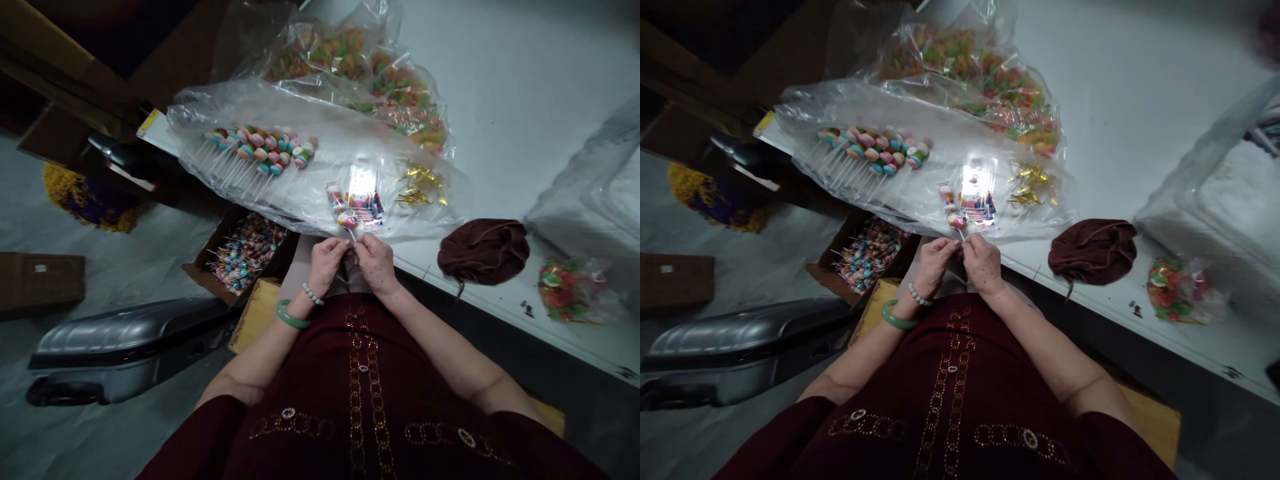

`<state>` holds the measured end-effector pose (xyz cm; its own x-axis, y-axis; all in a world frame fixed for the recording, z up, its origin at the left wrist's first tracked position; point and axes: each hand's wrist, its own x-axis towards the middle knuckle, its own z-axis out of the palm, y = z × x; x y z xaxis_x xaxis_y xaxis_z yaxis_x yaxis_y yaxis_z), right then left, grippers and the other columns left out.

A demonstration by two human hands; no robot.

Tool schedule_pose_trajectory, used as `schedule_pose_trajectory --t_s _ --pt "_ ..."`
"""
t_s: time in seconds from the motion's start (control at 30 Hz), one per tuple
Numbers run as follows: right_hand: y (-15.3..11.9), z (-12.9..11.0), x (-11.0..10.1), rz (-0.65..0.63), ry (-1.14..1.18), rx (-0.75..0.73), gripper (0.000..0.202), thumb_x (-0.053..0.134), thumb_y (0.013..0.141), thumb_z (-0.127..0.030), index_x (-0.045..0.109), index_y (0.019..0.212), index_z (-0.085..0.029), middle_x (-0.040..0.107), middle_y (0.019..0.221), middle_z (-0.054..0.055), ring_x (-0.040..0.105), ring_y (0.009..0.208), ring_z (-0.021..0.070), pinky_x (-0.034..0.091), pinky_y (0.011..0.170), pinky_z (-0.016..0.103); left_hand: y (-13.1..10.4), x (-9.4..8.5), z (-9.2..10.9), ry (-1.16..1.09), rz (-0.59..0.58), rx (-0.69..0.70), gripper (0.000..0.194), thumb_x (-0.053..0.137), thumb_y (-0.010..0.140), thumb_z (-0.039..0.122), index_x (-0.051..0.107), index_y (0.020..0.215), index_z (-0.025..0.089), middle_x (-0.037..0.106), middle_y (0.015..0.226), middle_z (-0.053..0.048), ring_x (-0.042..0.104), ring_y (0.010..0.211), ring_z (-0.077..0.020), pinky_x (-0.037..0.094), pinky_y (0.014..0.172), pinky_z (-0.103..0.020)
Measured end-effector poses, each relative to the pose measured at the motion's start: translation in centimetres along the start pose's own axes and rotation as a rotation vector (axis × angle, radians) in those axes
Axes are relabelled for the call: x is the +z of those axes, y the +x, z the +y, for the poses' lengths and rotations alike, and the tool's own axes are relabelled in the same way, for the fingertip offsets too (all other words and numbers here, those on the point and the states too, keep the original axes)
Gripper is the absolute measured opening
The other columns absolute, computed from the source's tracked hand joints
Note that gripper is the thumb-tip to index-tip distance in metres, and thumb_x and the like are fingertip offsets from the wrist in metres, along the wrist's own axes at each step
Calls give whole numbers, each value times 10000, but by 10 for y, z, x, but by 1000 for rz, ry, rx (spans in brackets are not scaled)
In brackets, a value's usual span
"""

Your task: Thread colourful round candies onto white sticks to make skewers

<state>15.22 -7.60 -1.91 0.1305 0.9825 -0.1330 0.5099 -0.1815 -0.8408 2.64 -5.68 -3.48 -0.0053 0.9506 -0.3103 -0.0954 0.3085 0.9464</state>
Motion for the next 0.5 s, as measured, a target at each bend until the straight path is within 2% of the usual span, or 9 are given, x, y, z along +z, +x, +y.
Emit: schedule_pose_trajectory --t_s 0.13,0.3,0.5 --pt "-1 -2 0 -24 22 -8 185 482 852 -289 590 712 -232 577 554 -24 550 583 155 413 637 252 5 4 1 -63 109 54 299 795 653 404 638 655 149 553 560 38 457 517 -68 377 521 -209" --pt "-5 -5 3 -81 32 -22 189 471 853 -273 614 737 -230 589 555 -22 558 583 157 417 624 250 13 3 -5 -169 94 3 320 805 650 381 592 593 148 547 538 32 462 504 -63 391 532 -209" --pt "-1 -3 4 -53 80 8 189 464 860 -280 598 737 -227 560 516 -40 548 540 143 422 618 241 5 3 -2 -164 54 -34 267 758 703 370 628 646 143 612 612 -2 497 526 -72 400 555 -211"
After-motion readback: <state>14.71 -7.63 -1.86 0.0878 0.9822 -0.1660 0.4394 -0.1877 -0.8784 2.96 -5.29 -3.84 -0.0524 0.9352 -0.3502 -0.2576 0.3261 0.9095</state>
